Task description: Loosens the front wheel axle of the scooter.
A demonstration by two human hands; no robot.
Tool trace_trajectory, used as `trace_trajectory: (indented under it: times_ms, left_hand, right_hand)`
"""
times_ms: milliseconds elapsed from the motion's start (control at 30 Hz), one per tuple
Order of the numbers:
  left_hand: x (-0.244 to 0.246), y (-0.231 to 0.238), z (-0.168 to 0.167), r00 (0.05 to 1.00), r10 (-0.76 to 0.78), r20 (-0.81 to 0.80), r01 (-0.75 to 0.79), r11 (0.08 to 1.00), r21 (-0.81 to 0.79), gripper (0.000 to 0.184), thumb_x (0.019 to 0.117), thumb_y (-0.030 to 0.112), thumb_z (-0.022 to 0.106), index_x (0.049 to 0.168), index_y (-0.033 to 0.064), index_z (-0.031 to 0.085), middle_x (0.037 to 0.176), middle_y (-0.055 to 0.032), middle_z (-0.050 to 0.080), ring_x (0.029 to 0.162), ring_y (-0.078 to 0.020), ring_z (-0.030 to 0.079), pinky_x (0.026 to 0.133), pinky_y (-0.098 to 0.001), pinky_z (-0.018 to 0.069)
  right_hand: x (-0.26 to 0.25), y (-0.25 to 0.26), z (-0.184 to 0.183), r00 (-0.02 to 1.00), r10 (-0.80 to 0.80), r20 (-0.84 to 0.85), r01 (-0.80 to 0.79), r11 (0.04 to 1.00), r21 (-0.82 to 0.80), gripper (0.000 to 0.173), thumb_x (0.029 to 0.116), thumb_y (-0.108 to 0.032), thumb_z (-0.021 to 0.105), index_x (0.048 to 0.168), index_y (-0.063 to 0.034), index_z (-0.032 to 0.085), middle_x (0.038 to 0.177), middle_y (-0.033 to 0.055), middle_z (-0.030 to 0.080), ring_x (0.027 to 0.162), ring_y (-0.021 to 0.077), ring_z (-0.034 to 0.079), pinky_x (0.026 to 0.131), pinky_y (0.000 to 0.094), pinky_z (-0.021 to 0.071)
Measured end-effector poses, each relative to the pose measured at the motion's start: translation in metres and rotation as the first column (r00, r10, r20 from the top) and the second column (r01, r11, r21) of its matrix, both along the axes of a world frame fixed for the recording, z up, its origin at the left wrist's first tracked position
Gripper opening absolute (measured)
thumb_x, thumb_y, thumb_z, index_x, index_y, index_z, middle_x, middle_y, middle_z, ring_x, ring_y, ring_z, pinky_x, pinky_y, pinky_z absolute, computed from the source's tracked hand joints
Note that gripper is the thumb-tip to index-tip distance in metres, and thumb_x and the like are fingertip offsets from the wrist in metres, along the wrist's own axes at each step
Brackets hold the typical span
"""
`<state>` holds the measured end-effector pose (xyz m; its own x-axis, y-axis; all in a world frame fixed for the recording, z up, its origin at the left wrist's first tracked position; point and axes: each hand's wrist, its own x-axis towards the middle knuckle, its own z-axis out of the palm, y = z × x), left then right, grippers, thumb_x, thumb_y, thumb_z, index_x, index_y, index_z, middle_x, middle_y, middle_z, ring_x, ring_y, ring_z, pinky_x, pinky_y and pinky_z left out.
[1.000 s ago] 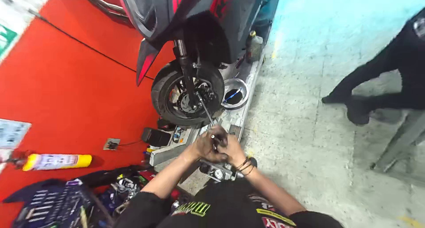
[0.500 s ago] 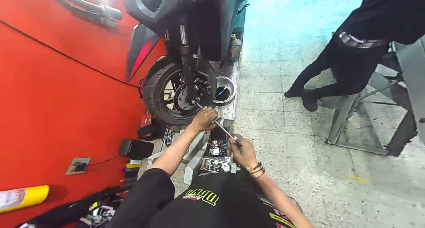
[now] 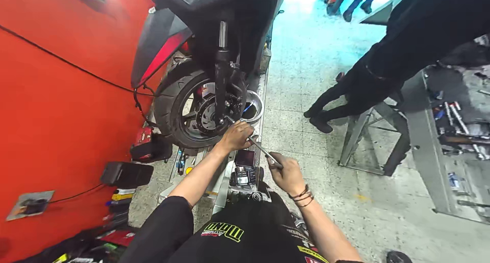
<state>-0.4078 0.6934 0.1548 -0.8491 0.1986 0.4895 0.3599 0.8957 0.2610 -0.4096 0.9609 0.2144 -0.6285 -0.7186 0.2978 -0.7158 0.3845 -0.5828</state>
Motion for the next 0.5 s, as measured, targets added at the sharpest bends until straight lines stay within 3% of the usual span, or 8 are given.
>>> trace_trajectory:
  times_ms: [100,167,233,333,433,500]
  left_hand:
    - [-0.002,0.002,-0.004,0.997,0.046,-0.067,-0.043,0.998,0.044,0.036,0.0984,0.036,0.063,0.079,0.0066,0.064,0.078,-0.0085,0.067,0.082,-0.0256,0.068,0.079,-0.0408,0.0555]
    - [-0.001,0.002,-0.006,0.996,0.073,-0.053,-0.069,0.995,0.074,0.034,0.0945,0.038,0.067,0.084,0.0055,0.067,0.087,-0.011,0.07,0.09,-0.0279,0.069,0.086,-0.0433,0.0563]
    - [0.011,0.005,-0.007,0.996,0.076,0.049,-0.081,0.99,0.111,0.044,0.0863,0.046,0.071,0.1,0.0042,0.069,0.107,-0.016,0.07,0.108,-0.0336,0.066,0.101,-0.0495,0.0512]
    - [0.044,0.034,-0.004,0.994,0.002,0.111,-0.027,0.975,0.219,0.071,0.0803,0.054,0.076,0.129,0.0039,0.063,0.136,-0.019,0.062,0.134,-0.0362,0.054,0.118,-0.0534,0.0383]
    - [0.092,0.084,0.006,0.976,-0.195,-0.092,0.216,0.865,0.453,0.086,0.0801,0.062,0.074,0.139,0.002,0.054,0.14,-0.0197,0.059,0.136,-0.0326,0.052,0.118,-0.0484,0.0408]
    - [0.115,0.103,0.021,0.939,-0.318,-0.13,0.326,0.704,0.631,0.086,0.0801,0.062,0.077,0.136,0.0015,0.054,0.139,-0.0202,0.059,0.135,-0.0314,0.054,0.116,-0.0482,0.0437]
  right_hand:
    - [-0.027,-0.002,0.031,0.952,0.199,-0.233,-0.132,0.952,0.274,0.034,0.1029,-0.034,0.047,0.106,-0.0088,0.069,0.08,0.0088,0.071,0.068,0.0278,0.071,0.053,0.0481,0.0542]
    - [-0.04,-0.004,0.036,0.902,0.303,-0.307,-0.186,0.915,0.358,0.033,0.103,-0.035,0.046,0.101,-0.0093,0.067,0.078,0.009,0.068,0.065,0.0292,0.069,0.05,0.0479,0.0521]
    - [-0.042,0.0,0.02,0.934,0.291,-0.209,-0.198,0.904,0.379,0.035,0.1025,-0.038,0.046,0.103,-0.01,0.068,0.081,0.0093,0.07,0.069,0.0297,0.07,0.054,0.0506,0.0537]
    - [-0.028,0.009,-0.016,0.975,0.2,-0.097,-0.154,0.923,0.352,0.031,0.0995,-0.037,0.054,0.104,-0.0107,0.07,0.081,0.0094,0.071,0.072,0.0292,0.071,0.059,0.0527,0.0563]
    - [-0.014,0.005,-0.016,0.974,0.174,-0.142,-0.118,0.935,0.335,0.023,0.088,-0.029,0.065,0.102,-0.0117,0.072,0.081,0.0077,0.071,0.07,0.0283,0.071,0.055,0.0517,0.0561]
    - [-0.013,0.002,-0.001,0.981,0.19,-0.037,-0.165,0.922,0.351,0.031,0.078,-0.022,0.072,0.107,-0.0107,0.072,0.086,0.009,0.073,0.077,0.0301,0.073,0.061,0.0548,0.057]
